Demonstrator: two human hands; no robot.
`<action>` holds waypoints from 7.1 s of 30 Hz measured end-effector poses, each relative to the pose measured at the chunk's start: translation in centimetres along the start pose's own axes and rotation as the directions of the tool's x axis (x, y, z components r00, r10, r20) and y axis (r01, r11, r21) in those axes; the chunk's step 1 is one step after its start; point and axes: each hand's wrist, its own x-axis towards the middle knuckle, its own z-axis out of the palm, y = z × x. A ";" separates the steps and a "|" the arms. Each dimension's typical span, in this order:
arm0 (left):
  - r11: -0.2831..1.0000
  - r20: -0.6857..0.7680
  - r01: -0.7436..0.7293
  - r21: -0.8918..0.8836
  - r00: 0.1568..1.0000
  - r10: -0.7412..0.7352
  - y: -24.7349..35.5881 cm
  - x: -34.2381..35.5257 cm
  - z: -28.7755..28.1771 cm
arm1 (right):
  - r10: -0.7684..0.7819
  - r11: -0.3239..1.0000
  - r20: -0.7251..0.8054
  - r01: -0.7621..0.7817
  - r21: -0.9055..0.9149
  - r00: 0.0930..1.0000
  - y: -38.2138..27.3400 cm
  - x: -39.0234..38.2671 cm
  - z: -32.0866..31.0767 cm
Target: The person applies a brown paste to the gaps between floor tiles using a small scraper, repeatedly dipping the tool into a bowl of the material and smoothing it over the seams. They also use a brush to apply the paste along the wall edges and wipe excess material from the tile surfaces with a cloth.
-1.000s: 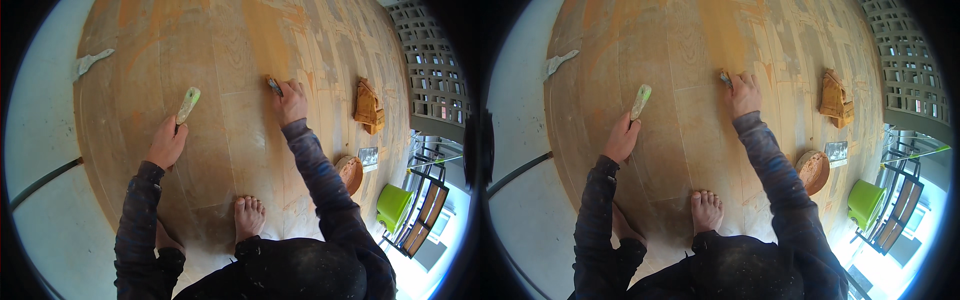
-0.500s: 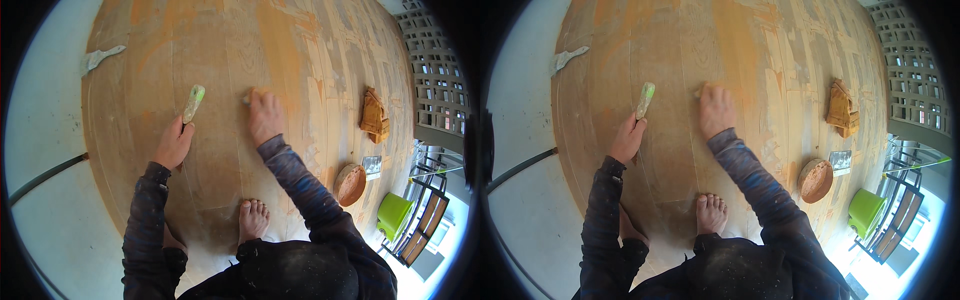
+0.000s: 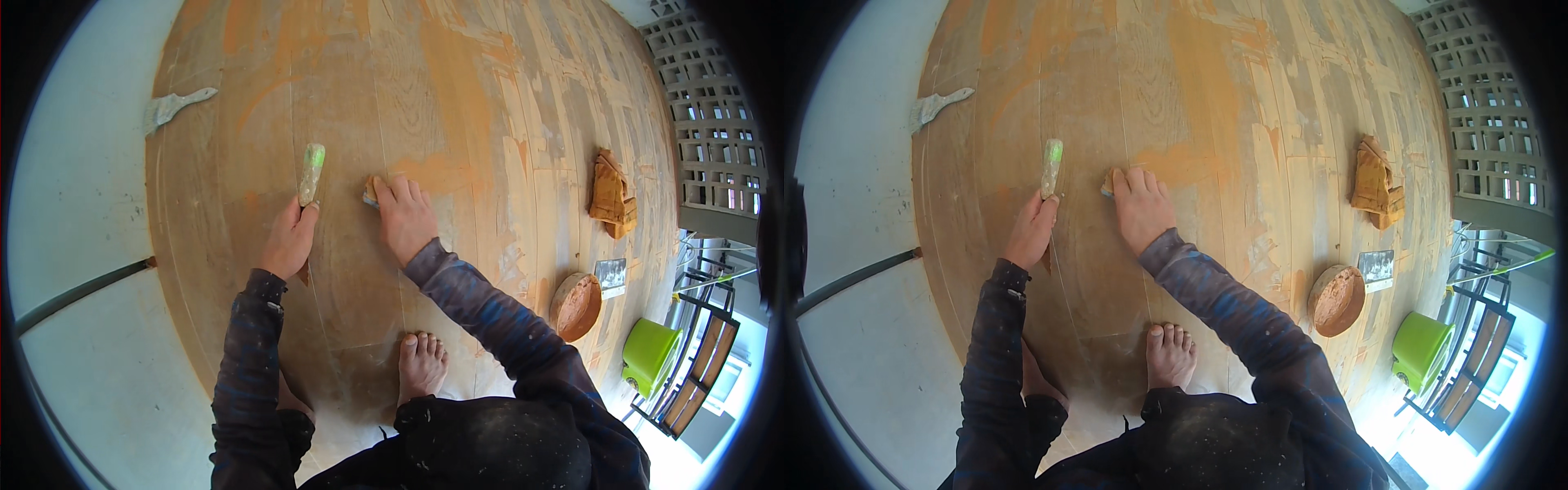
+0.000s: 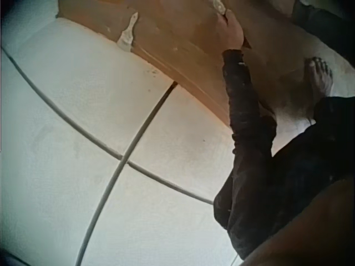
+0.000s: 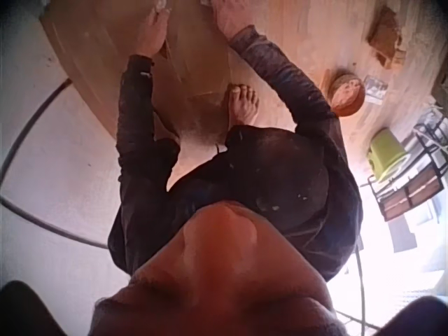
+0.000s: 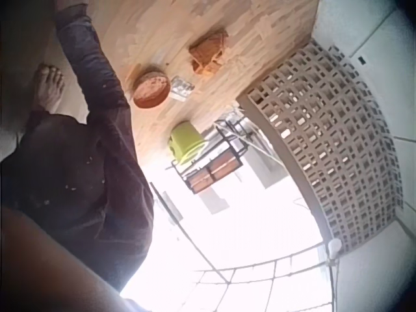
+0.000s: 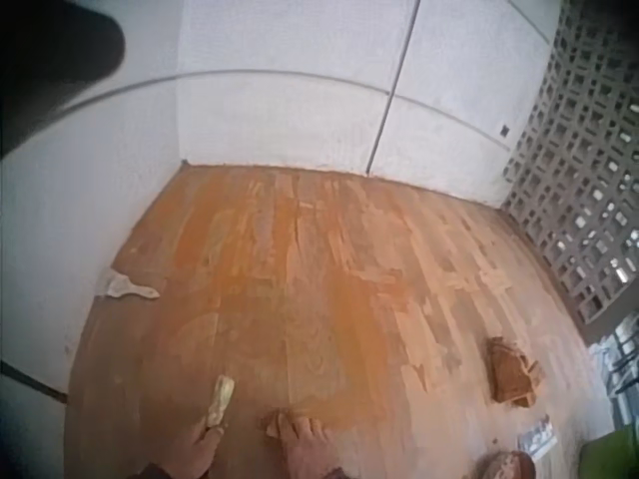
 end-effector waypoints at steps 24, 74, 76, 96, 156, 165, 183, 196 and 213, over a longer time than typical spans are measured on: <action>0.996 -0.019 0.009 0.083 1.000 -0.007 0.6 -0.5 -0.1 | -0.518 0.852 0.196 0.523 0.028 0.833 12.8 2.5 -8.0; 0.992 0.010 0.004 -0.124 1.000 -0.003 0.4 -0.9 -0.4 | -0.408 0.912 0.084 0.409 0.003 0.909 6.5 8.4 -1.4; 0.991 0.026 0.034 -0.130 0.999 -0.031 0.9 -0.4 -0.1 | -0.334 0.942 0.247 0.334 0.042 0.910 4.1 1.1 -4.1; 0.990 0.018 0.027 -0.137 1.000 -0.025 -0.4 -0.1 -0.3 | -0.147 0.986 0.388 0.101 0.136 0.910 -0.5 -4.0 -6.6; 0.999 0.054 0.023 0.049 0.998 -0.026 -1.0 1.1 -0.1 | -0.130 0.929 0.268 0.023 0.369 0.954 -3.6 -18.5 -8.4; 0.994 0.022 -0.009 0.107 1.000 0.007 -1.4 1.6 0.1 | -0.184 0.959 0.167 0.140 0.246 0.969 -4.9 -22.7 -6.3; 0.995 0.008 0.026 0.097 1.000 -0.027 -2.3 2.1 -0.2 | -0.195 0.950 0.368 0.081 0.303 0.909 -5.1 -24.2 -9.6; 0.919 -0.396 0.128 0.373 0.918 0.033 -3.3 -0.7 -3.8 | 0.101 0.829 0.074 -0.125 0.545 0.992 2.8 3.6 -5.5; 0.910 -0.314 0.180 0.373 0.948 -0.059 -2.6 0.3 -7.8 | -0.345 0.938 0.028 0.345 -0.020 0.938 5.7 24.7 1.7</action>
